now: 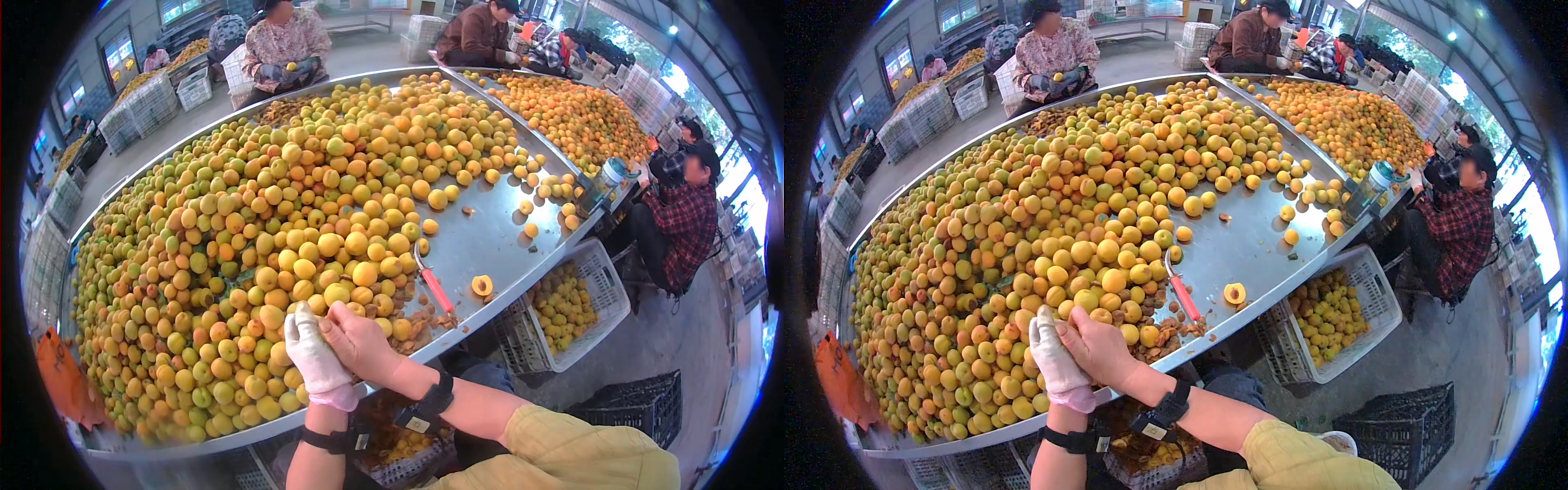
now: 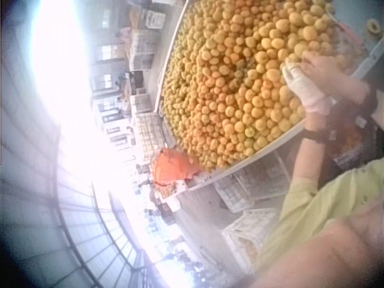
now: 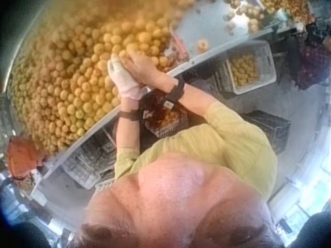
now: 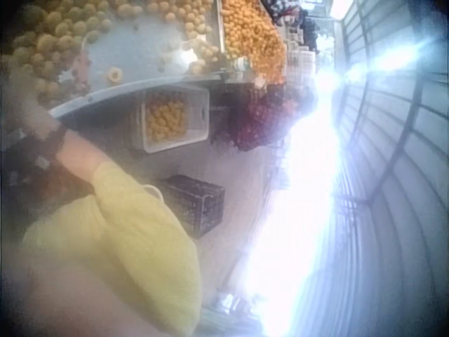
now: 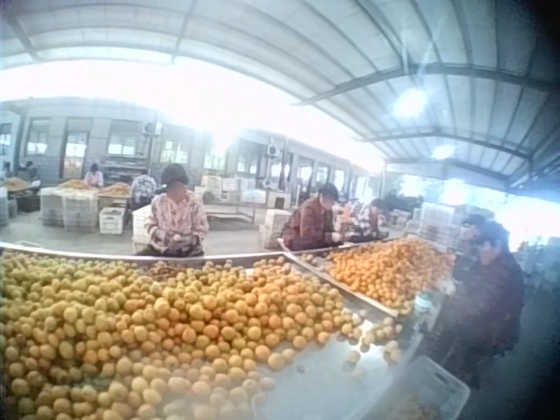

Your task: The person picks up an apricot from a pile, cuts it in half with a small knife, and removes the pit before dropping the fruit into a crate. This process is repeated with several more apricots.

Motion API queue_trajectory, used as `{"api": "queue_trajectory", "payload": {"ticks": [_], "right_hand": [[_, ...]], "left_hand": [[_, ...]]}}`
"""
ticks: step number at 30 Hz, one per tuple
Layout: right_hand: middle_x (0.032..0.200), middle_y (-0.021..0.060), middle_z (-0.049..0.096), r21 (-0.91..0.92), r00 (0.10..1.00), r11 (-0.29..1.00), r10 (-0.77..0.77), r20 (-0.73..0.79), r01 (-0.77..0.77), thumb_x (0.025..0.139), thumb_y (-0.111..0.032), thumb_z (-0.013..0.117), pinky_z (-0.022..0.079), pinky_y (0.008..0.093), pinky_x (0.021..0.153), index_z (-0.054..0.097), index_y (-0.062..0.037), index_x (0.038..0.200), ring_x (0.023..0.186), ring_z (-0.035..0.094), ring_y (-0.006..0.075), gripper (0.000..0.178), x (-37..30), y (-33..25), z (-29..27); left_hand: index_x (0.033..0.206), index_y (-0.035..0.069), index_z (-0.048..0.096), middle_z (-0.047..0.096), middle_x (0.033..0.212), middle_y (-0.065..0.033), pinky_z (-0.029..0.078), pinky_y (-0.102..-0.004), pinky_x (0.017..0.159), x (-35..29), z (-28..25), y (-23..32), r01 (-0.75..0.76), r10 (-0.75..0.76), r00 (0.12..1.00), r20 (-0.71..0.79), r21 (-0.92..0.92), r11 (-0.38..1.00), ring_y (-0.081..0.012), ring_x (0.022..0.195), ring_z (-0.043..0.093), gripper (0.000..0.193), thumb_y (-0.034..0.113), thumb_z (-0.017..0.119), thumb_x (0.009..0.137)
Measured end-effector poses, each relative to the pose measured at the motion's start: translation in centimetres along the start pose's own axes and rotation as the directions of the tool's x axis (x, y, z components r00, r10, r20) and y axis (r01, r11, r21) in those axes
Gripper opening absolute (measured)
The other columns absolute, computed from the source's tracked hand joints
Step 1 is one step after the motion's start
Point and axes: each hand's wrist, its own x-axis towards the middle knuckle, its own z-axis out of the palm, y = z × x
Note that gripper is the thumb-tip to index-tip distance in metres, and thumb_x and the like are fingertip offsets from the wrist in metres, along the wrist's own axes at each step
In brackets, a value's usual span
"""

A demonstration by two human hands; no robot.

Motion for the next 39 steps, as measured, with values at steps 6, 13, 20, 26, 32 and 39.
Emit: {"api": "queue_trajectory", "payload": {"ticks": [6, 13, 20, 26, 32, 39], "right_hand": [[0.079, 0.0198, 0.059, 0.442, 0.998, 0.897, 0.055, -0.043, -0.03, 0.102, -0.032, 0.039, 0.046, 0.0393, 0.07, 0.052, -0.0011, 0.095, 0.078, 0.06, 0.0338, 0.034, -0.1, 1.6, 1.6], [0.093, 0.0051, 0.06, 0.749, 0.948, 0.598, 0.291, 0.129, -0.286, 0.103, -0.031, 0.037, 0.045, 0.0287, 0.079, 0.058, -0.0007, 0.102, 0.087, 0.054, 0.0134, 0.037, -0.2, 2.0, 1.8], [0.095, 0.0075, 0.062, 0.81, 0.816, 0.276, 0.446, 0.368, -0.517, 0.101, -0.036, 0.038, 0.047, 0.031, 0.079, 0.059, -0.0023, 0.105, 0.088, 0.057, 0.0156, 0.04, 0.5, 1.4, 1.5], [0.076, 0.0224, 0.062, 0.151, 0.997, 0.988, 0.026, -0.076, -0.015, 0.098, -0.038, 0.044, 0.048, 0.0471, 0.063, 0.051, -0.0063, 0.095, 0.075, 0.063, 0.0378, 0.033, 0.7, 1.6, 0.9], [0.071, 0.0191, 0.061, 0.017, 1.0, 1.0, -0.003, -0.025, 0.003, 0.098, -0.037, 0.049, 0.048, 0.0458, 0.061, 0.048, -0.0053, 0.097, 0.071, 0.062, 0.0404, 0.032, 0.3, 0.1, 0.8], [0.069, 0.0158, 0.058, 0.239, 0.996, 0.968, 0.084, -0.02, -0.077, 0.097, -0.037, 0.05, 0.046, 0.039, 0.06, 0.048, -0.0046, 0.095, 0.066, 0.061, 0.0327, 0.033, 0.2, 0.4, 1.2]], "left_hand": [[0.074, 0.003, 0.045, 0.042, 0.072, 0.0008, 0.036, -0.0247, 0.058, -1.0, 1.2, 1.2, -0.308, 0.294, 0.951, 0.099, 0.416, 0.856, -0.0095, 0.065, 0.039, 0.022, 0.001, 0.056, 0.093], [0.068, 0.0, 0.039, 0.034, 0.067, -0.0035, 0.032, -0.0286, 0.056, 0.2, 0.7, 0.1, -0.64, 0.527, 0.751, 0.397, 0.632, 0.436, -0.013, 0.063, 0.034, 0.028, -0.005, 0.058, 0.087], [0.068, 0.0, 0.039, 0.038, 0.067, -0.0035, 0.033, -0.0289, 0.056, 0.4, 0.5, 0.0, -0.683, 0.534, 0.704, 0.468, 0.65, 0.332, -0.0132, 0.063, 0.035, 0.028, -0.005, 0.059, 0.087], [0.088, 0.009, 0.049, 0.049, 0.08, 0.0021, 0.044, -0.0243, 0.063, -0.4, 1.9, 0.6, -0.004, 0.013, 0.997, -0.074, 0.114, 0.993, -0.0075, 0.071, 0.047, 0.014, 0.018, 0.052, 0.098], [0.095, 0.005, 0.051, 0.053, 0.087, -0.0026, 0.048, -0.0258, 0.066, -0.7, 1.1, 0.5, 0.022, -0.024, 0.994, -0.105, -0.018, 1.0, -0.0104, 0.075, 0.052, 0.018, 0.022, 0.047, 0.1], [0.093, 0.005, 0.049, 0.051, 0.084, -0.0017, 0.047, -0.0253, 0.066, -0.5, 0.2, 0.7, -0.074, 0.07, 0.997, 0.041, 0.111, 0.991, -0.0103, 0.076, 0.052, 0.012, 0.016, 0.051, 0.098]]}}
